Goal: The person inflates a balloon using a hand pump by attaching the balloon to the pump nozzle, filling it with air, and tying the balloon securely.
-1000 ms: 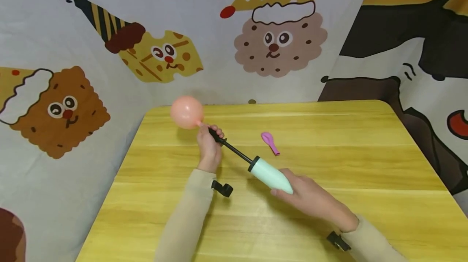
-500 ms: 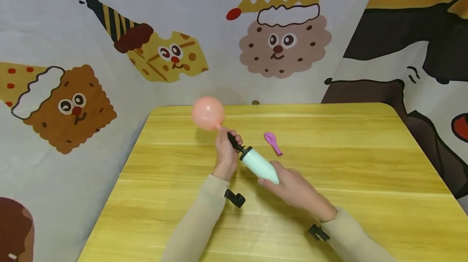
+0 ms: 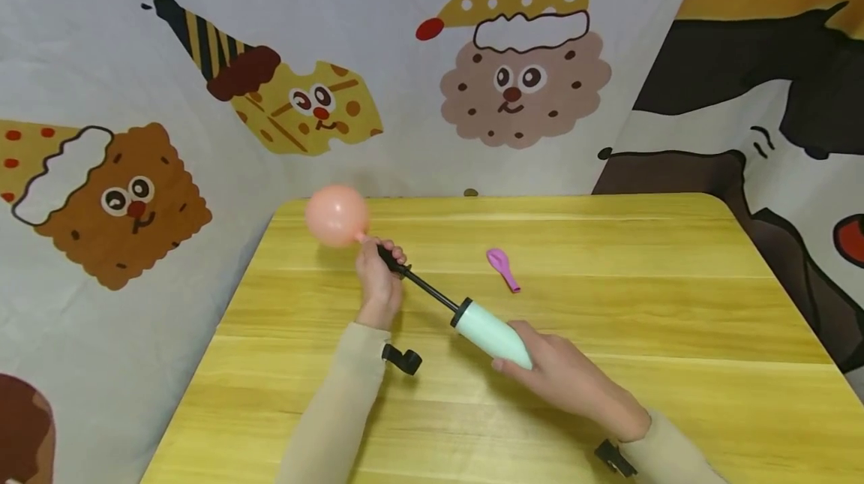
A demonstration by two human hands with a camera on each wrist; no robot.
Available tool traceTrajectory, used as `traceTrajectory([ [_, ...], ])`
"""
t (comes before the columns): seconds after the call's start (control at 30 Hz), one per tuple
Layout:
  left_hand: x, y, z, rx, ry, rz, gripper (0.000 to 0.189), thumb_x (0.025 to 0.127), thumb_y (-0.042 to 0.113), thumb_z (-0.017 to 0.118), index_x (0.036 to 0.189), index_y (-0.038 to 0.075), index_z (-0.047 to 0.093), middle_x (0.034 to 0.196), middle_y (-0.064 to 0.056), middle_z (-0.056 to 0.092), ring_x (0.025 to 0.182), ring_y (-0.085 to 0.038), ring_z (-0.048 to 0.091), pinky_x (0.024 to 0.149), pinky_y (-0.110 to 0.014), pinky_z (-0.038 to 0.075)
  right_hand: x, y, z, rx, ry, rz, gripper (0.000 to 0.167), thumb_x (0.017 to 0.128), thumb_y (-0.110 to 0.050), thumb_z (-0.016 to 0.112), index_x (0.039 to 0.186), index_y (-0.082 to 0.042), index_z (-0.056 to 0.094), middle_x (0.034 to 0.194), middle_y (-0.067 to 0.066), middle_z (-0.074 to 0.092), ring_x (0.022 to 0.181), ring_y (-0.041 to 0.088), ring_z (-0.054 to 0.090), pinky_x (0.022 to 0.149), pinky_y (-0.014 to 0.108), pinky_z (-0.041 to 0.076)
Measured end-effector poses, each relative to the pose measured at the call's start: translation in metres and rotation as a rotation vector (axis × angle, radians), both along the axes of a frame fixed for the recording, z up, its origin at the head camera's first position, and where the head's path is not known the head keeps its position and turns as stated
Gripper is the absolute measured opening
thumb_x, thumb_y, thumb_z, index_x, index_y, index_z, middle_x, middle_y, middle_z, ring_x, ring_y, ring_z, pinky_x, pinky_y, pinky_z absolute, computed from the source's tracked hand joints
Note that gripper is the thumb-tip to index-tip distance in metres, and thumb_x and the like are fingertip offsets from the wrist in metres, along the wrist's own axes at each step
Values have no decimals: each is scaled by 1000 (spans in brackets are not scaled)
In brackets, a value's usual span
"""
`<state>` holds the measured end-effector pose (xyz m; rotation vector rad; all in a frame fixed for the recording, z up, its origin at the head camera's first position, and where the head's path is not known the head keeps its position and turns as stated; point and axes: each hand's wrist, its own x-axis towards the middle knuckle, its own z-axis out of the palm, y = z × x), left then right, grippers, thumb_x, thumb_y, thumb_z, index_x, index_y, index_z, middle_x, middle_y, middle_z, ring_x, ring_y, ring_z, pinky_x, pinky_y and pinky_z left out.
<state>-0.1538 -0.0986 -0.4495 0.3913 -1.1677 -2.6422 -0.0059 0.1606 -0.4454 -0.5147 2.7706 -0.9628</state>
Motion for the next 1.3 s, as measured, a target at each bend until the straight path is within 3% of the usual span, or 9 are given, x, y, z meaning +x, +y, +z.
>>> traceTrajectory([
  [0.13, 5, 14, 3, -11, 1, -9, 30, 115, 28, 33, 93, 12, 45, 77, -1, 52, 59, -11, 49, 54, -21, 42, -7, -9, 4, -4, -16, 9, 63, 99, -58, 62, 136, -8, 54, 83, -3, 60, 67, 9, 54, 55, 27, 47],
  [0.33, 16, 40, 5, -31, 4, -79, 31, 115, 26, 33, 92, 10, 47, 78, -1, 51, 60, -11, 49, 56, -21, 43, -17, -21, 9, -47, -59, -36, 65, 98, -56, 64, 136, -4, 55, 77, -3, 57, 61, 10, 53, 50, 28, 47],
  [0.53, 21, 49, 0, -62, -7, -110, 33, 115, 29, 32, 92, 11, 47, 78, 0, 51, 60, -10, 49, 56, -21, 44, -23, -28, 9, -82, -95, -59, 68, 98, -56, 65, 139, -2, 54, 79, -1, 60, 58, 11, 55, 49, 30, 49],
  [0.7, 15, 38, -3, -31, -1, -64, 32, 115, 31, 34, 92, 12, 46, 77, 0, 52, 59, -10, 50, 54, -21, 44, -21, -26, 6, -79, -66, -50, 68, 98, -56, 64, 141, -5, 53, 88, 0, 63, 66, 10, 56, 55, 29, 50],
  [0.97, 2, -12, 2, 25, 8, 72, 31, 115, 29, 36, 90, 12, 45, 74, 1, 51, 56, -10, 48, 50, -20, 40, -6, -13, 3, -8, 16, 20, 65, 98, -57, 64, 144, -12, 54, 99, 1, 68, 79, 11, 59, 65, 32, 50],
  [1.1, 2, -17, 3, 20, 11, 62, 29, 115, 28, 33, 95, 10, 44, 74, 0, 51, 56, -11, 48, 51, -21, 40, -5, -17, 3, 24, 37, 11, 64, 97, -57, 66, 142, -12, 56, 95, 0, 68, 75, 10, 58, 62, 31, 49],
  [1.3, 13, 2, 2, -14, 1, 9, 32, 115, 28, 33, 93, 10, 47, 76, -1, 52, 59, -11, 49, 53, -22, 42, -11, -30, 3, 42, 21, -25, 62, 96, -56, 68, 138, -11, 57, 86, -2, 64, 68, 9, 54, 56, 30, 46],
])
